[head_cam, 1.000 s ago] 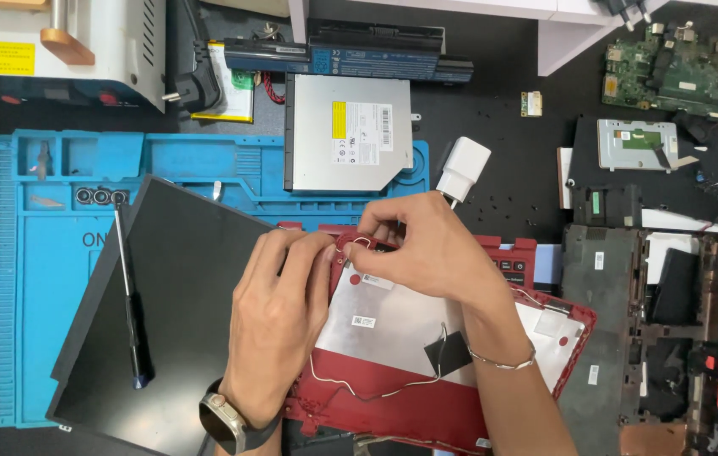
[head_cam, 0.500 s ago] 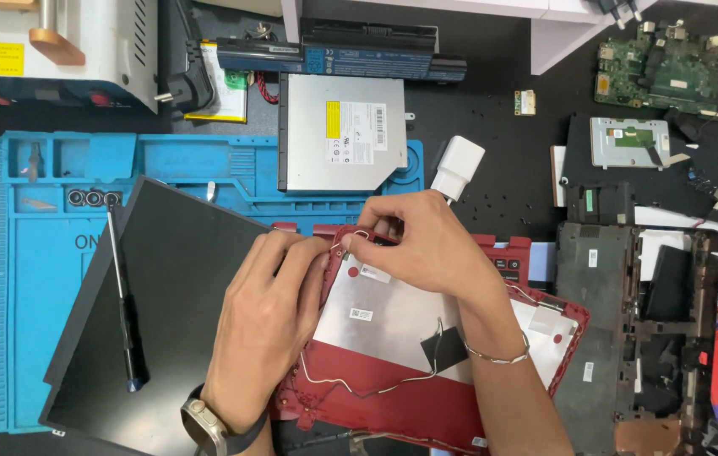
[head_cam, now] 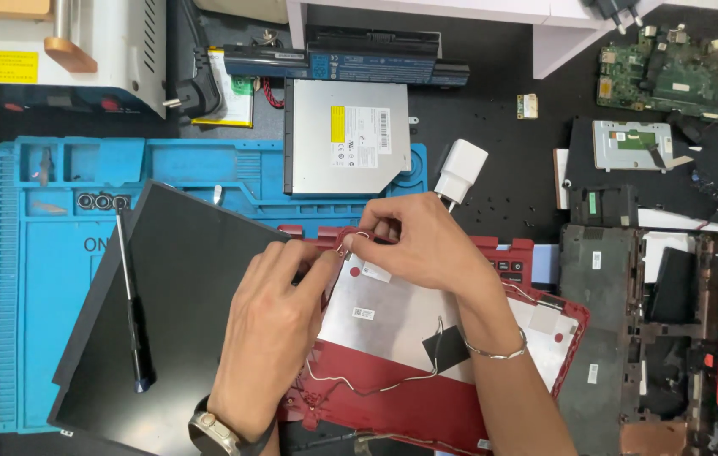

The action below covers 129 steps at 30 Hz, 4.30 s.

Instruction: The person repairs a laptop by routing internal wiring and securing the frame.

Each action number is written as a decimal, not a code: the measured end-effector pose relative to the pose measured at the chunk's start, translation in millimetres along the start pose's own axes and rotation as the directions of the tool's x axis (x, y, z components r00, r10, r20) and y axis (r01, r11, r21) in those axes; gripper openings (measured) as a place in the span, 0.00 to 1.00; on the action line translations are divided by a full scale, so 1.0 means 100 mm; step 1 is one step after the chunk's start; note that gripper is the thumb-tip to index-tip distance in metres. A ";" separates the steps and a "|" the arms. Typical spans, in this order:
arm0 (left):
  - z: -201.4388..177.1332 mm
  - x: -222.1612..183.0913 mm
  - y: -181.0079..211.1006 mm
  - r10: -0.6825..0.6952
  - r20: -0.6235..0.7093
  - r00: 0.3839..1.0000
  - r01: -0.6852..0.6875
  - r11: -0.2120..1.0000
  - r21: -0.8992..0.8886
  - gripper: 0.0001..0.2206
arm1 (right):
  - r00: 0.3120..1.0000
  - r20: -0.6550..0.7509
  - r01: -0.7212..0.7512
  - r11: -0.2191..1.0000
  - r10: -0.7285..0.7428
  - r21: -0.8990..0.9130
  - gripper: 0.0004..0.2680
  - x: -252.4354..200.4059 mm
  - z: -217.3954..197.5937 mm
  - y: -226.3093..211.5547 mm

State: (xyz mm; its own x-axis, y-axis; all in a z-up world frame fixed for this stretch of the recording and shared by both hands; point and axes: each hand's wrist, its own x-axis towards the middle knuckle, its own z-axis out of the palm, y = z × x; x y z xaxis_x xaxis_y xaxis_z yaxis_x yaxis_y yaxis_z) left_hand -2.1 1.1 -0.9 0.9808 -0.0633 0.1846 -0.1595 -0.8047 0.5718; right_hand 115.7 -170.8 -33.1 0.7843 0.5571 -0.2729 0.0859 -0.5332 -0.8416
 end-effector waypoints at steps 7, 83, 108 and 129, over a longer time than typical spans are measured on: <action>0.02 -0.05 0.02 -0.019 -0.031 0.999 0.019 1.000 -0.010 0.16 | 1.000 0.013 -0.021 1.000 0.021 -0.001 0.10 -0.01 0.01 0.00; 0.21 -0.33 0.26 -0.426 -0.198 0.883 0.384 0.897 -0.218 0.05 | 0.999 0.002 0.054 0.992 -0.055 -0.110 0.09 0.02 0.08 0.02; 0.14 -0.33 0.21 -0.247 -0.108 0.963 0.241 0.968 -0.070 0.15 | 0.998 -0.017 0.051 0.988 -0.054 -0.143 0.10 0.02 0.10 0.04; 0.24 -0.27 0.36 -0.316 -0.128 0.940 0.318 0.948 -0.002 0.12 | 0.999 -0.029 0.009 0.979 -0.015 -0.204 0.10 0.01 0.10 -0.03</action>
State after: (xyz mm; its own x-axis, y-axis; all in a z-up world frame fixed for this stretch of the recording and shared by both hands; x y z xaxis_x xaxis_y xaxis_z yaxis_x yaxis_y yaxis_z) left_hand -31.7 -40.4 -3.9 0.9579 0.2706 0.0955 0.1608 -0.7817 0.6026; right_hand 109.7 -162.5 -35.4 0.8003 0.5466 -0.2466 0.2165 -0.6469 -0.7312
